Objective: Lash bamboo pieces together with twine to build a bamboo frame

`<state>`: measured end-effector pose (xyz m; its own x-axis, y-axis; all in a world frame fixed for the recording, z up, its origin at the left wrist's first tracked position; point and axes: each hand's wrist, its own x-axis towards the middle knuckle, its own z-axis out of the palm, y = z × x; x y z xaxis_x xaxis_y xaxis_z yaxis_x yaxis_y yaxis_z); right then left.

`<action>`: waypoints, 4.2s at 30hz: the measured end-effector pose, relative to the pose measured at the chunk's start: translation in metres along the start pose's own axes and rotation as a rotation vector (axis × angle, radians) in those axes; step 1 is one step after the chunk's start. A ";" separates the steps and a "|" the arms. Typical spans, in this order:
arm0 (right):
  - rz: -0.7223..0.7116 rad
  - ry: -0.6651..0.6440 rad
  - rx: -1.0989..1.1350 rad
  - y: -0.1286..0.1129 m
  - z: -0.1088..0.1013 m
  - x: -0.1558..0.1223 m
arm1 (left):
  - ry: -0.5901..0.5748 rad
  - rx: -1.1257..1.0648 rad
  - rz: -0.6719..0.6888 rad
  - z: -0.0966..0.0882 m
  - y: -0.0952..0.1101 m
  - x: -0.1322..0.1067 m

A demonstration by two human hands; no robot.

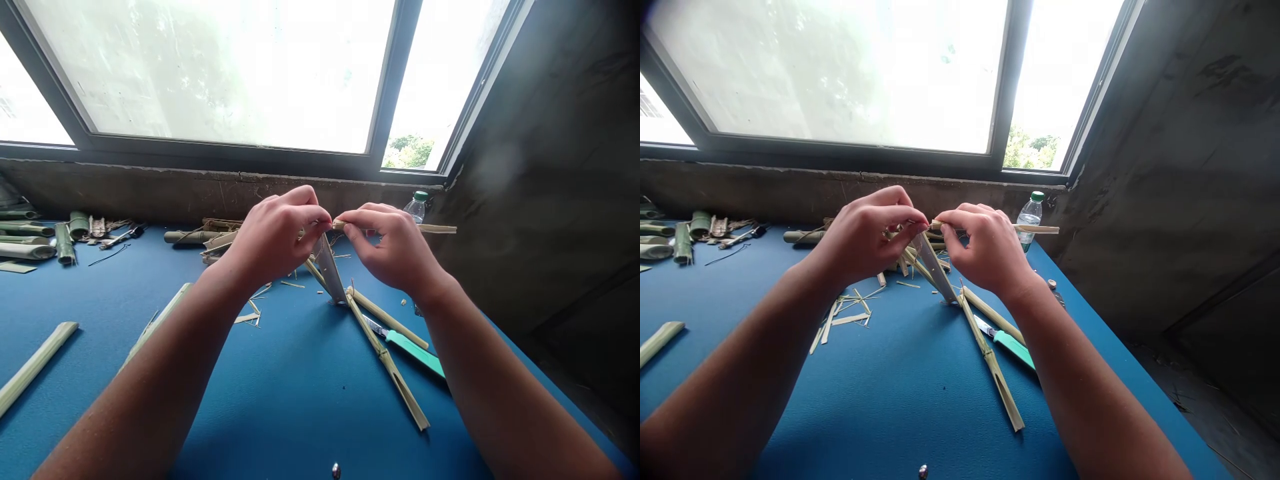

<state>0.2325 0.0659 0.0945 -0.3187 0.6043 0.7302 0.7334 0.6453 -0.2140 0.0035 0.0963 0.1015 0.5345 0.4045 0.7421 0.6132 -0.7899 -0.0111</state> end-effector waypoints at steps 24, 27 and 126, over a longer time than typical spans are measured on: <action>-0.053 0.075 -0.219 -0.008 0.009 -0.003 | 0.000 -0.003 0.094 -0.005 0.006 0.002; -0.097 0.046 -0.219 -0.008 0.010 -0.003 | -0.030 -0.067 0.091 -0.007 0.009 0.003; -0.112 -0.159 -0.235 -0.021 0.018 -0.007 | -0.055 0.095 0.142 -0.018 0.011 0.003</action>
<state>0.2084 0.0560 0.0821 -0.4820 0.6130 0.6259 0.8011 0.5978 0.0314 0.0012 0.0800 0.1156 0.6492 0.3187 0.6907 0.5802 -0.7946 -0.1786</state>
